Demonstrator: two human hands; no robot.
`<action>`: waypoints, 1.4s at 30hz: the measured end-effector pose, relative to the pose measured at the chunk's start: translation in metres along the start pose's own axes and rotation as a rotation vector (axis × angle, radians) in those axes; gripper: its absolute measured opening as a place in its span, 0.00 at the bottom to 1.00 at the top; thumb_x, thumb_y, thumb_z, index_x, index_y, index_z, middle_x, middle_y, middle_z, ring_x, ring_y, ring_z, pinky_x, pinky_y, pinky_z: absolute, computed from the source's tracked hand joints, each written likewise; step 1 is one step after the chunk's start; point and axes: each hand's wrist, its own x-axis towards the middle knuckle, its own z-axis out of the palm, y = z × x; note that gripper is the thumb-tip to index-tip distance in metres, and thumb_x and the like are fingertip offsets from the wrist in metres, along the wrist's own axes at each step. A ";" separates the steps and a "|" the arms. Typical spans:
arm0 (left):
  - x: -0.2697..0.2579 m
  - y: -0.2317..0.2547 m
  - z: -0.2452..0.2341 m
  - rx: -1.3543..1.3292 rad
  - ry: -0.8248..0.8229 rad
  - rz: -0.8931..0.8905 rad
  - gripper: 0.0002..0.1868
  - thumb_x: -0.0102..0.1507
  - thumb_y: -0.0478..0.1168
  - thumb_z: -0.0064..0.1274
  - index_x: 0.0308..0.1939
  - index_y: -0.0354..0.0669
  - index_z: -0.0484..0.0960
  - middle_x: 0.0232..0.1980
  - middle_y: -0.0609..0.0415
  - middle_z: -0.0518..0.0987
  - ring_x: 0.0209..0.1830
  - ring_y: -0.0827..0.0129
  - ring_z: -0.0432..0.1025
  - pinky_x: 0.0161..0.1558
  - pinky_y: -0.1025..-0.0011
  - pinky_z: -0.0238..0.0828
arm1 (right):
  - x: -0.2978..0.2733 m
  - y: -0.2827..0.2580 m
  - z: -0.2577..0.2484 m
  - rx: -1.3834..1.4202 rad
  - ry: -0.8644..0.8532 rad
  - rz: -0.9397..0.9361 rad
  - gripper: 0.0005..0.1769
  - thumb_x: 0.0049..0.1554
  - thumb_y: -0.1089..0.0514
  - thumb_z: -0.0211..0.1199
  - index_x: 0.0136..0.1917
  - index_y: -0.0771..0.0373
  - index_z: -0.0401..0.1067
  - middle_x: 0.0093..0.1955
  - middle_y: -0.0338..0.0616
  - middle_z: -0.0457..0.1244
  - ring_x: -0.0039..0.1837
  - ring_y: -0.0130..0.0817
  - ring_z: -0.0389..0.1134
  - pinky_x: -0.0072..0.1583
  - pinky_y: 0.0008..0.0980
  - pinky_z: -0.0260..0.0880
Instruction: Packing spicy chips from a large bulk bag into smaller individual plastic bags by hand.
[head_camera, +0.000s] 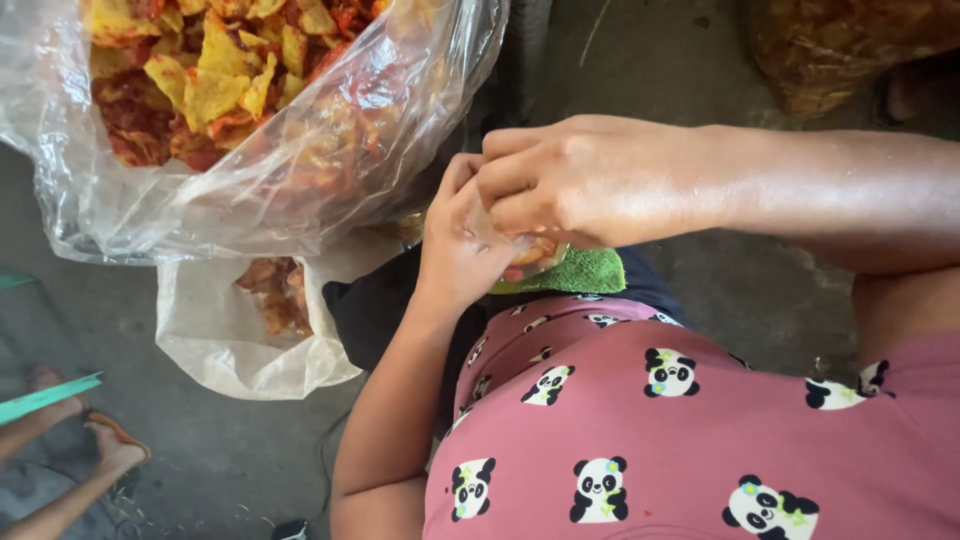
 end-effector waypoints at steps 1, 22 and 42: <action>0.001 -0.002 0.000 0.003 -0.004 0.001 0.17 0.54 0.43 0.67 0.44 0.45 0.81 0.46 0.55 0.69 0.43 0.69 0.72 0.44 0.70 0.72 | -0.001 0.000 -0.004 -0.001 0.005 0.002 0.11 0.58 0.68 0.61 0.39 0.61 0.62 0.45 0.38 0.57 0.50 0.36 0.56 0.52 0.34 0.61; -0.029 -0.050 0.033 -0.328 0.060 0.035 0.72 0.43 0.51 0.78 0.79 0.36 0.44 0.82 0.43 0.49 0.84 0.59 0.49 0.84 0.63 0.44 | -0.016 -0.017 -0.048 -0.054 0.048 0.076 0.13 0.66 0.57 0.54 0.39 0.59 0.64 0.47 0.44 0.61 0.50 0.49 0.60 0.54 0.48 0.65; -0.065 0.005 -0.074 -0.259 0.550 0.182 0.37 0.54 0.52 0.71 0.59 0.37 0.71 0.67 0.35 0.74 0.72 0.49 0.70 0.76 0.56 0.66 | 0.133 0.024 -0.078 0.238 0.064 0.018 0.08 0.67 0.61 0.58 0.51 0.67 0.75 0.51 0.48 0.68 0.54 0.44 0.70 0.56 0.41 0.66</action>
